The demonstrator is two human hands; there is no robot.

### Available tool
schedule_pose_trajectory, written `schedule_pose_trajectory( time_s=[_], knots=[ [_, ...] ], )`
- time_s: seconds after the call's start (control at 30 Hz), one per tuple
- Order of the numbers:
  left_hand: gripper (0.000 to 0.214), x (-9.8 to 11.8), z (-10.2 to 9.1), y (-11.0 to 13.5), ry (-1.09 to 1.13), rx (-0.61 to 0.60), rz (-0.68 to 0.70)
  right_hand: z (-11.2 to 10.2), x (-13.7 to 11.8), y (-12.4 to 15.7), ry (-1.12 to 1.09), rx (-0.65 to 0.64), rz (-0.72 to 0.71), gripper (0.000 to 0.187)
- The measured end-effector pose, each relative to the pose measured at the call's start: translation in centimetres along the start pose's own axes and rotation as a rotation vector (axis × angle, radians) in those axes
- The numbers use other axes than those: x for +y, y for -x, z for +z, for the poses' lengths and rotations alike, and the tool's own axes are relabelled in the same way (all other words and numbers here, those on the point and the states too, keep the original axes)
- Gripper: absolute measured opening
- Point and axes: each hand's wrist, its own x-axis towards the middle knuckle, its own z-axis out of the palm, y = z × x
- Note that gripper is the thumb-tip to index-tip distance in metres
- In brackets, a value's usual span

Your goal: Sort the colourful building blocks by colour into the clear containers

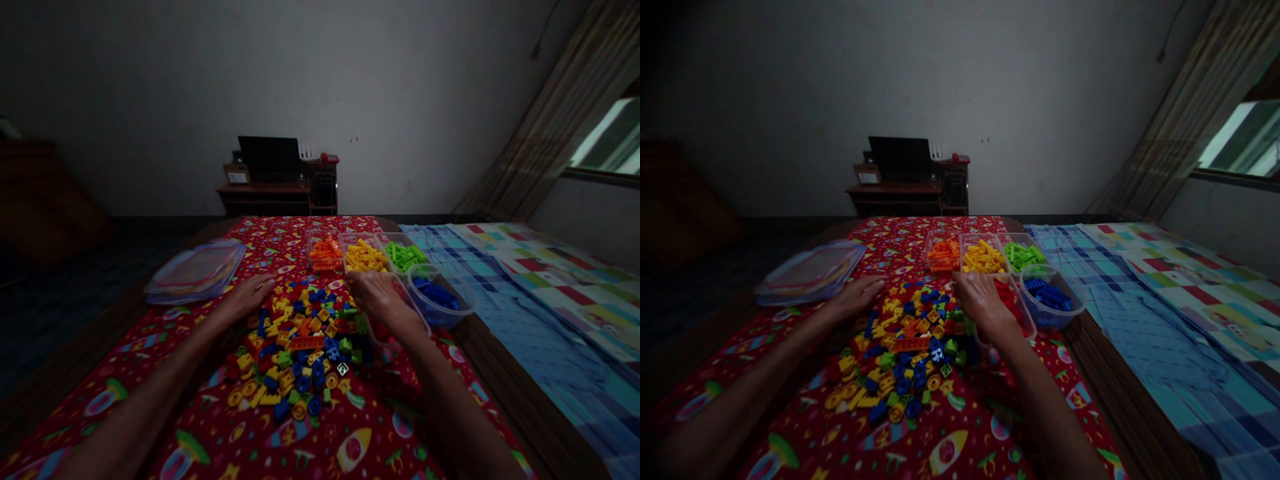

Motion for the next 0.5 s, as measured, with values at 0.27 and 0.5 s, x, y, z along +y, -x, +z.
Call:
schedule_pose_trajectory(
  time_s=[0.27,0.5],
  knots=[
    [0.075,0.6,1.5,2.5,0.185,-0.136,-0.015,7.2,-2.7,0.3,-0.135,0.001,-0.233,0.022],
    [0.047,2.9,2.0,1.2,0.222,-0.142,0.154,9.4,-3.5,1.0,-0.170,0.005,-0.299,0.050]
  ],
)
